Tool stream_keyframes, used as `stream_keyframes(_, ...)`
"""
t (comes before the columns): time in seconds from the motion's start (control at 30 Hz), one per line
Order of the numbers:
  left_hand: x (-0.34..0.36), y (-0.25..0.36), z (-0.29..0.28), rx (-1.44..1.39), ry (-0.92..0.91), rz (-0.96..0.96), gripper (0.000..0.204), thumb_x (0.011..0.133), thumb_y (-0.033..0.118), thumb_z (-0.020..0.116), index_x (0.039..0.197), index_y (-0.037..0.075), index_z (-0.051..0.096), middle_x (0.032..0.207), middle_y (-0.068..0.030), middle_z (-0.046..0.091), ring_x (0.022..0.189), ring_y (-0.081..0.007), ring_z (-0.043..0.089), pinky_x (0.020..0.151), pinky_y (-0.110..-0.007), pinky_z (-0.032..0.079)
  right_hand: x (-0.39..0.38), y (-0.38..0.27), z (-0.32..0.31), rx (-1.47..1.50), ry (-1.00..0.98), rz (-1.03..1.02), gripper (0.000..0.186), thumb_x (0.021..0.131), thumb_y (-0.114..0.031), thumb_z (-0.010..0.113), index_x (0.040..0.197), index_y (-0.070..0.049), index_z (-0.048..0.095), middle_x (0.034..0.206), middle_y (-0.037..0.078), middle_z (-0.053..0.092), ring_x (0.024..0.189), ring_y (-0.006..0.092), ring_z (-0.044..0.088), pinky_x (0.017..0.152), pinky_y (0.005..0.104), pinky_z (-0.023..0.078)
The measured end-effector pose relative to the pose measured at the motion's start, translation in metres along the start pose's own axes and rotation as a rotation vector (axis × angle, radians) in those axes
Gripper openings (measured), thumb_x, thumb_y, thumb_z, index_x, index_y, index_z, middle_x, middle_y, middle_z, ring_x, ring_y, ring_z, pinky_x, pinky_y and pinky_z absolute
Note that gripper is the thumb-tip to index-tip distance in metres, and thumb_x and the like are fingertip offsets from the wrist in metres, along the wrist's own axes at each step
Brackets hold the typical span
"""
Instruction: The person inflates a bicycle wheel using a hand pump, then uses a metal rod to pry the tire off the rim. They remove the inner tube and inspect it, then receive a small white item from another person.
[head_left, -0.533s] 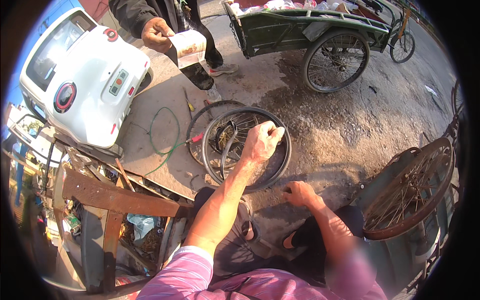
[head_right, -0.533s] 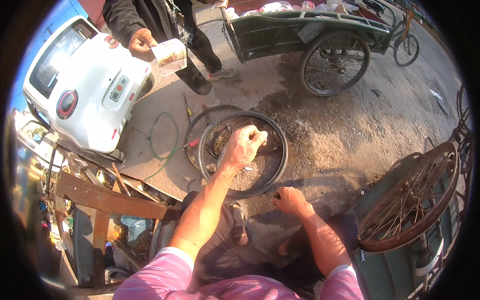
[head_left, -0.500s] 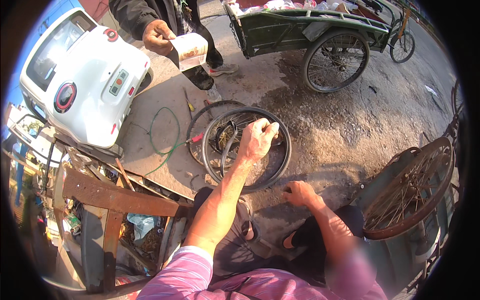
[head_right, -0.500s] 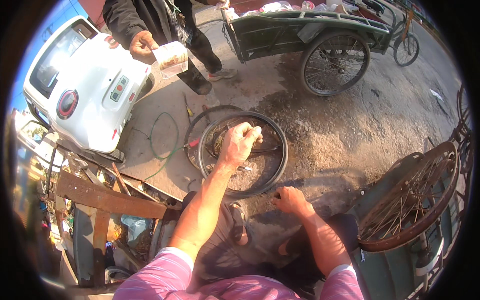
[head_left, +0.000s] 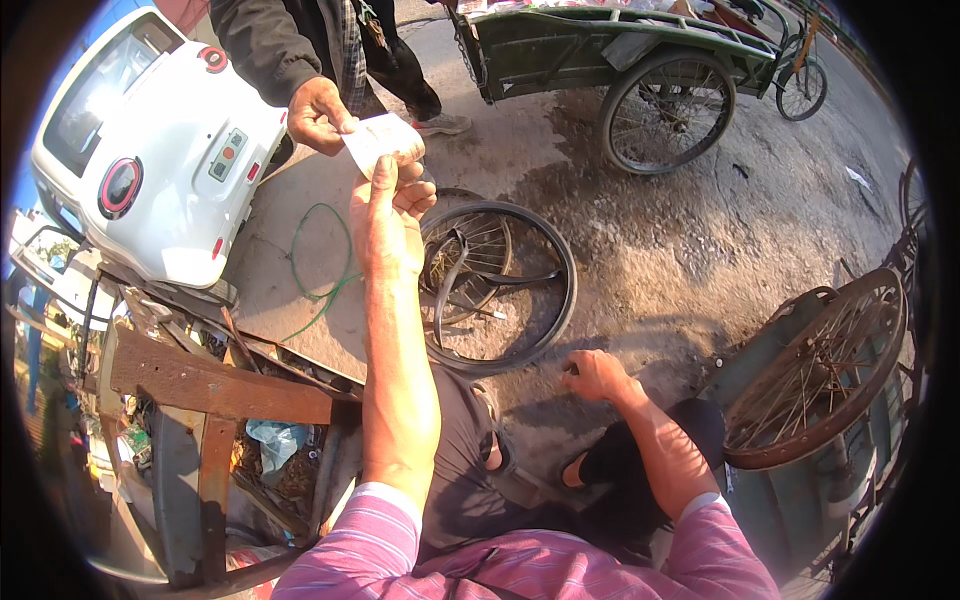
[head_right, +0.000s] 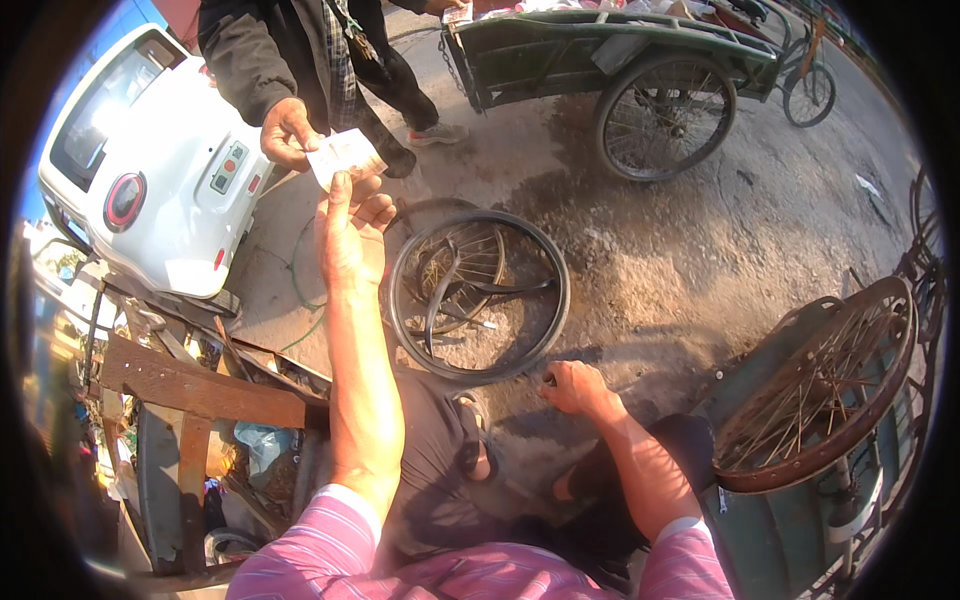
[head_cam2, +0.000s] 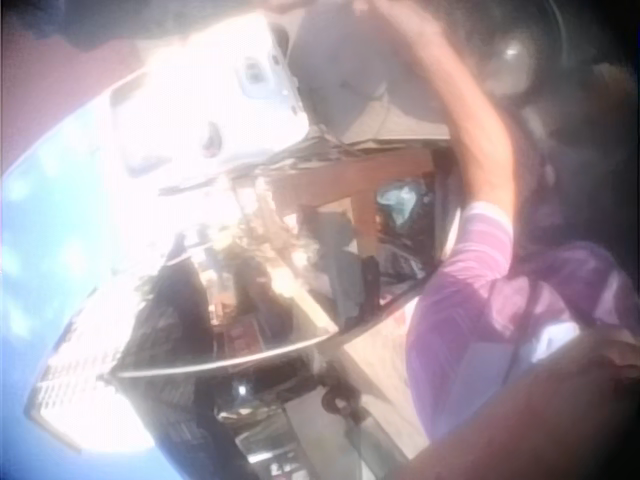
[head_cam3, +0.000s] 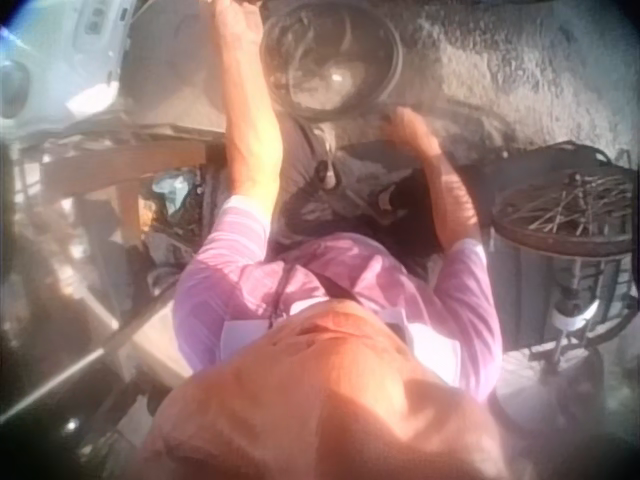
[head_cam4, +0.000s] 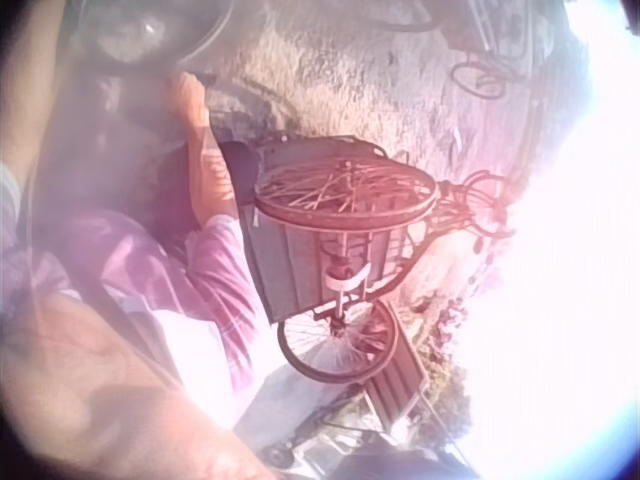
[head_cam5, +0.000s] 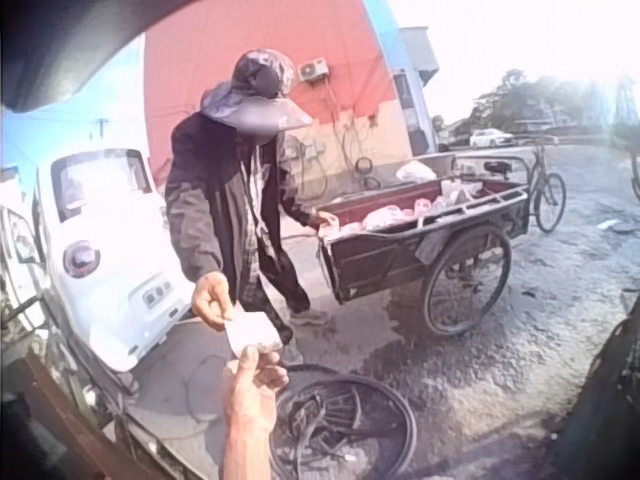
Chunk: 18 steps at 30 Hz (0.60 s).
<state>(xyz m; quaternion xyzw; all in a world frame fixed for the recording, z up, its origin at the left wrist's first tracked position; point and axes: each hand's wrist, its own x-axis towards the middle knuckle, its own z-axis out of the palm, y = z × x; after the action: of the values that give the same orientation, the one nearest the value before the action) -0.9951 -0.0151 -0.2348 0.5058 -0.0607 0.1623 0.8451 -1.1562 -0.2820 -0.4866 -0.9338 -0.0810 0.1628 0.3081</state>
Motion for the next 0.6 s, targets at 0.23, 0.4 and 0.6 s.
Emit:
stream_keyframes(0.23,-0.004,-0.015,-0.001,-0.005,0.006,-0.07,0.038,0.104,0.036,0.067,0.12,0.001,0.065,0.092,-0.0114,0.075,0.07,-0.0183,0.072,0.068,-0.032,0.059,0.004,-0.002,-0.001,-0.002,0.003,0.015,0.037,0.086,-0.033,0.071,0.11,-0.006,0.076,0.101,0.017,0.078,0.099,0.0363,0.074,0.088,0.0458,0.058)
stream_keyframes(0.4,-0.009,-0.037,-0.015,0.147,0.02,-0.112,0.03,0.102,0.027,0.066,0.116,0.0,0.067,0.093,-0.0118,0.076,0.07,-0.0176,0.072,0.065,-0.029,0.058,0.003,-0.007,-0.008,0.022,0.013,0.004,0.036,0.086,-0.032,0.071,0.109,-0.006,0.076,0.1,0.018,0.077,0.099,0.0369,0.074,0.088,0.046,0.058)
stream_keyframes(0.6,-0.032,-0.061,-0.011,0.279,-0.073,-0.15,0.022,0.102,0.019,0.067,0.115,0.001,0.066,0.092,-0.0104,0.075,0.069,-0.0167,0.072,0.061,-0.027,0.057,0.001,-0.012,-0.019,0.096,0.047,-0.016,0.036,0.088,-0.034,0.072,0.108,-0.004,0.075,0.101,0.02,0.076,0.098,0.0376,0.074,0.087,0.0459,0.058)
